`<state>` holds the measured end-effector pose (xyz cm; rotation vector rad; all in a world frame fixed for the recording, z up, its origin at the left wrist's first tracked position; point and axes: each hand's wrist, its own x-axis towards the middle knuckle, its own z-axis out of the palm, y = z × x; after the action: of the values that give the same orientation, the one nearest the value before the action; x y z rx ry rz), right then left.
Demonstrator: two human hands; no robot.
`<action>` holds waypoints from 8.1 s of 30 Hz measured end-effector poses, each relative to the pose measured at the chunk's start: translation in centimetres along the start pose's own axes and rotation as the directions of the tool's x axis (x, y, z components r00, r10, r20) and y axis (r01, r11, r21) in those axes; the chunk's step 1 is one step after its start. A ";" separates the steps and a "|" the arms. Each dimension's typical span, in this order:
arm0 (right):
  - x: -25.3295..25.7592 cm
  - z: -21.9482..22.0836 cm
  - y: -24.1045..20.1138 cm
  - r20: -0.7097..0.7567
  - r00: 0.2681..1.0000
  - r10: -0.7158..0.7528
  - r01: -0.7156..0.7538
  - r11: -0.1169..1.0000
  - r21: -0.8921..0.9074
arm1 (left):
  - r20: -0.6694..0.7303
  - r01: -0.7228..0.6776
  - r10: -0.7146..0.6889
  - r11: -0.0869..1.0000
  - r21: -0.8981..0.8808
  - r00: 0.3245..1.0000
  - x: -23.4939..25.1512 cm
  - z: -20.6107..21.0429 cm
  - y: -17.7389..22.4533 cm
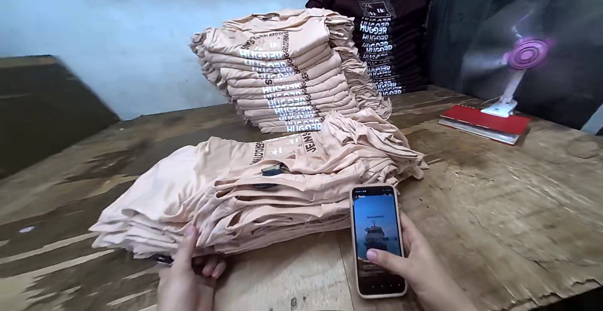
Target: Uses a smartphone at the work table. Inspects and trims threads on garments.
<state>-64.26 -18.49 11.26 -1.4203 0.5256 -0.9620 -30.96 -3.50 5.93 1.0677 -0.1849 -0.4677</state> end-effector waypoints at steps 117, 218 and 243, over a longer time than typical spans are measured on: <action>-2.4 1.8 2.4 0.122 0.975 -0.185 0.190 0.981 -0.034 | -0.019 0.050 -0.051 0.997 -0.054 0.998 -3.3 0.7 1.5; -3.4 4.1 2.4 0.328 0.927 -0.182 0.371 0.563 -0.738 | -0.003 0.065 -0.066 0.996 -0.064 0.998 -3.4 0.5 1.6; -3.5 4.9 2.2 0.357 0.930 -0.091 0.360 0.428 -0.829 | 0.011 0.057 -0.056 0.997 -0.055 0.998 -3.3 0.4 1.5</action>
<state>-61.68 -13.07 8.99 -2.6216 0.6901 -0.6666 -33.57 -1.69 7.68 1.0190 -0.1493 -0.5257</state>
